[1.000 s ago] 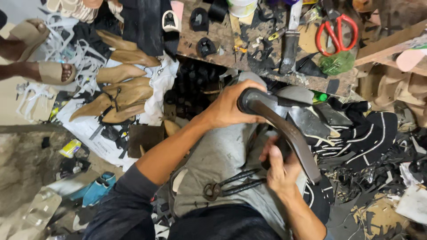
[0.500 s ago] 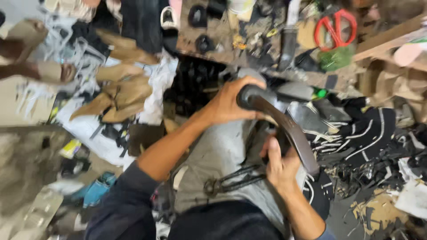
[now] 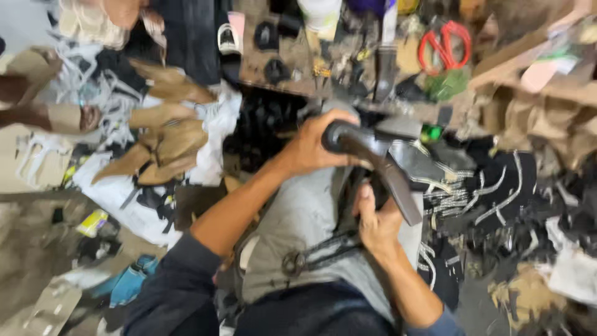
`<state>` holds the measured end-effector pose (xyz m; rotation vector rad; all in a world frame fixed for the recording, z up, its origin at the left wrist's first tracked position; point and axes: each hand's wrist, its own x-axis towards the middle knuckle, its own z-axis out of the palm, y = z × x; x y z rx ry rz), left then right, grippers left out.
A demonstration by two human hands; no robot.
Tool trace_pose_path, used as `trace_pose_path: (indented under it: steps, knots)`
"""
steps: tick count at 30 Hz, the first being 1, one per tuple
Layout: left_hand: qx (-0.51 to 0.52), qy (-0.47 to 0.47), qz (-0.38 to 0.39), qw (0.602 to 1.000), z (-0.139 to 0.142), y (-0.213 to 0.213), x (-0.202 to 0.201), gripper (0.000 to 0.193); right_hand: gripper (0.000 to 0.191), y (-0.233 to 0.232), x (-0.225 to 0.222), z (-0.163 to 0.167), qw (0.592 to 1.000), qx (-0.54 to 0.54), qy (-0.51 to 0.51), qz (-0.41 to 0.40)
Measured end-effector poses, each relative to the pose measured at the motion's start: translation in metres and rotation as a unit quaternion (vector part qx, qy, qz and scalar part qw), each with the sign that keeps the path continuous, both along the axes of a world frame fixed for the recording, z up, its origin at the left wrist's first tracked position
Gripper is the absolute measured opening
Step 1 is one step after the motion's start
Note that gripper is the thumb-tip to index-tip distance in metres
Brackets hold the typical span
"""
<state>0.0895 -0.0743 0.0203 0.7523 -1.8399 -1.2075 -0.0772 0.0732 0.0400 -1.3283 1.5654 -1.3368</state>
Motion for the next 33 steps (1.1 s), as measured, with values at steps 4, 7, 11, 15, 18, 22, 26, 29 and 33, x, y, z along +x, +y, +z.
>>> trace_pose_path:
  steps: [4,7,11,15,18,22,26,29,33]
  knots:
    - [0.020,0.004,-0.023,1.000,0.016,0.010,0.005,0.063,0.017,0.029,-0.027,-0.001,0.991,0.113,0.042,0.053]
    - [-0.075,-0.078,0.028,0.994,0.033,0.006,0.007,0.066,0.021,0.064,-0.076,-0.003,0.944,-0.149,0.213,0.201]
    - [-0.292,-0.252,0.094,0.918,0.054,0.029,-0.020,0.071,0.036,0.125,-0.135,-0.009,0.929,0.014,0.226,0.293]
    - [-0.448,-0.333,0.088,0.825,0.070,0.045,-0.045,0.079,0.030,0.148,-0.138,-0.014,0.923,0.053,0.298,0.237]
    - [-0.303,-0.318,0.019,0.898,0.075,0.039,-0.038,0.094,0.021,0.134,-0.118,-0.004,0.955,0.012,0.279,0.105]
    - [0.022,0.167,0.048,0.984,0.064,0.053,-0.026,0.079,0.017,0.104,-0.085,0.015,0.973,0.082,0.214,0.019]
    - [0.416,0.449,-0.019,0.791,0.041,0.056,-0.024,0.069,0.015,0.085,-0.053,0.023,0.967,0.063,0.204,0.137]
    - [0.468,0.540,-0.052,0.698,0.028,0.052,-0.017,0.074,0.014,0.077,-0.035,0.027,0.957,0.026,0.200,0.207]
    - [0.444,0.556,-0.066,0.700,0.018,0.051,-0.010,0.068,0.014,0.072,-0.024,0.036,0.957,0.024,0.189,0.217]
